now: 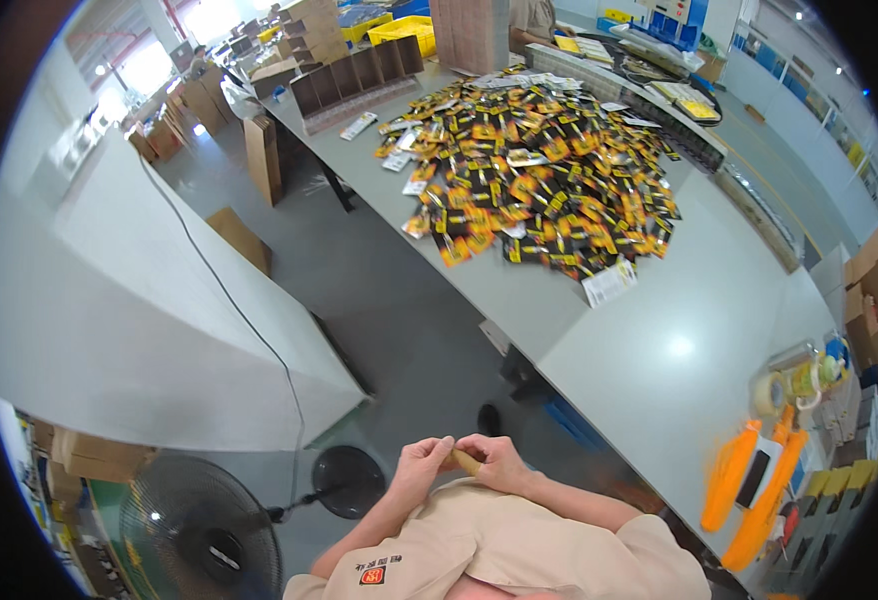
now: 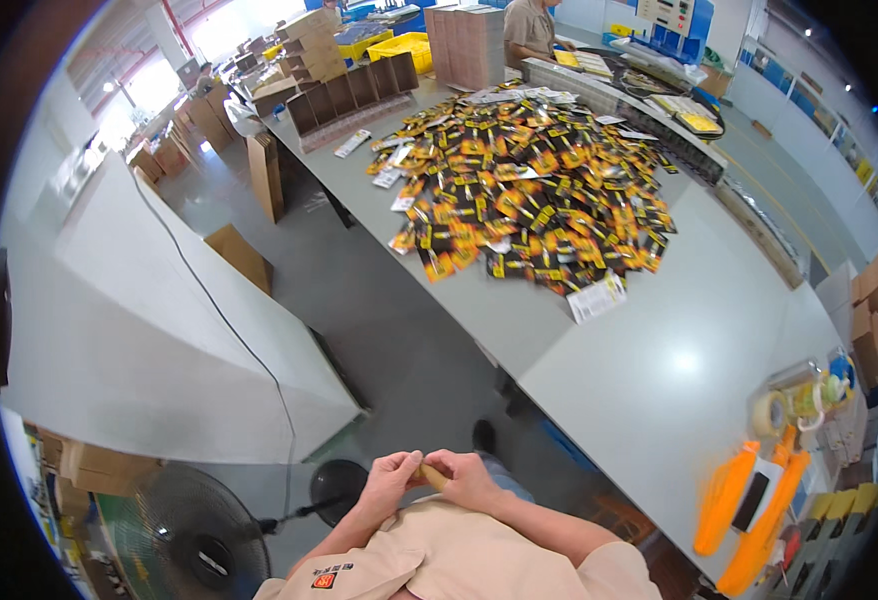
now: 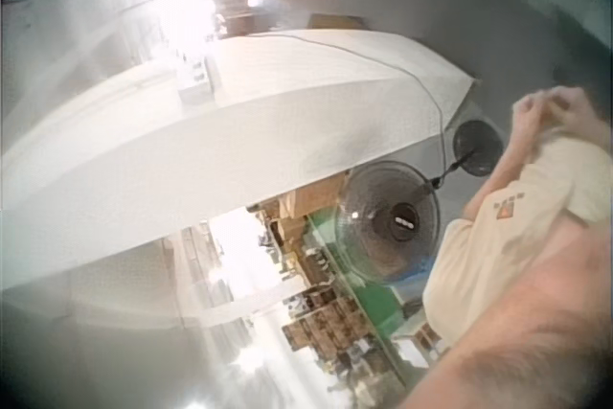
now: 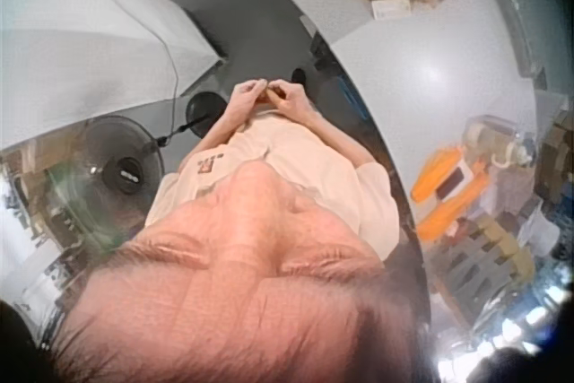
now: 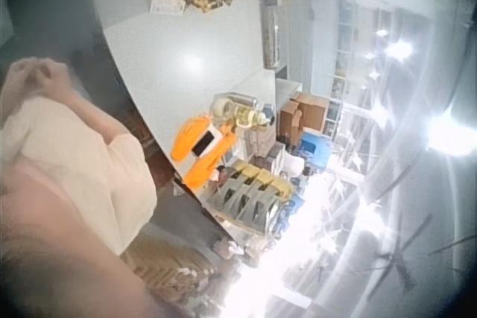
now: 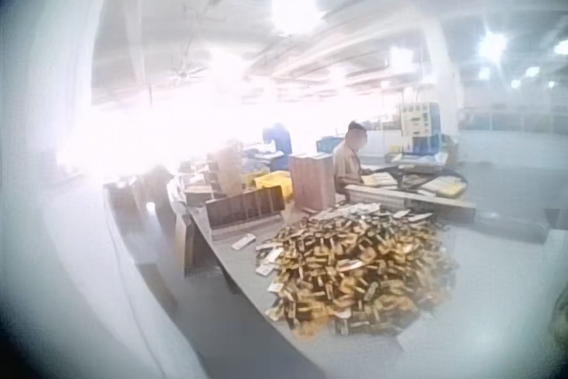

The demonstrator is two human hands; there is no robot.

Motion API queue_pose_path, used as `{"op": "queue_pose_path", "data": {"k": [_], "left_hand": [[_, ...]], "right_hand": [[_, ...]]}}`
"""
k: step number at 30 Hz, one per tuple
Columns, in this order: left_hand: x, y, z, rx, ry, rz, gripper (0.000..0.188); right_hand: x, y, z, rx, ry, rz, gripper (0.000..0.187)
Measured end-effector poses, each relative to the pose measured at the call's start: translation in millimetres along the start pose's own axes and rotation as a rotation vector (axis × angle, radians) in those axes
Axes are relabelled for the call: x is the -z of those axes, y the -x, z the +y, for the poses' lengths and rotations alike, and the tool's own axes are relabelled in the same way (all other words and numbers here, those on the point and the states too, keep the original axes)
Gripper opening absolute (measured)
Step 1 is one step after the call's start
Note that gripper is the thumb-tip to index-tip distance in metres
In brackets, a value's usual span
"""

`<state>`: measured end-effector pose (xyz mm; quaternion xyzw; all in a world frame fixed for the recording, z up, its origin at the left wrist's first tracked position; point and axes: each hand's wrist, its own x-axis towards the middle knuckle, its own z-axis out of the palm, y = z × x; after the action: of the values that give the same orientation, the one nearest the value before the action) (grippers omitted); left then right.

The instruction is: The person assembles flat cardboard boxes by folding and taping the flaps with a handheld tape dispenser. They then place small packaged items into the assembled boxes and continue sealing them. The process is repeated for multiple boxes on a large worktable.

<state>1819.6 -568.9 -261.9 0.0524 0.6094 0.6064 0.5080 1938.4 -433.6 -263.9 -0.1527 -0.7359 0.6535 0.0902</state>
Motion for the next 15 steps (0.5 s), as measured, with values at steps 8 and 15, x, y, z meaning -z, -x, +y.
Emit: {"op": "queue_pose_path", "data": {"k": [8, 15], "left_hand": [[27.1, -119.2, 100.8, 0.037, -0.267, -0.01, 0.028], [72.0, -234.9, 144.2, 0.039, -0.295, -0.22, 0.04]], "right_hand": [[54.7, -155.4, -13.8, -0.166, -0.013, -0.257, 0.021], [55.6, -268.3, 9.4, -0.448, 0.141, -0.068, 0.02]]}}
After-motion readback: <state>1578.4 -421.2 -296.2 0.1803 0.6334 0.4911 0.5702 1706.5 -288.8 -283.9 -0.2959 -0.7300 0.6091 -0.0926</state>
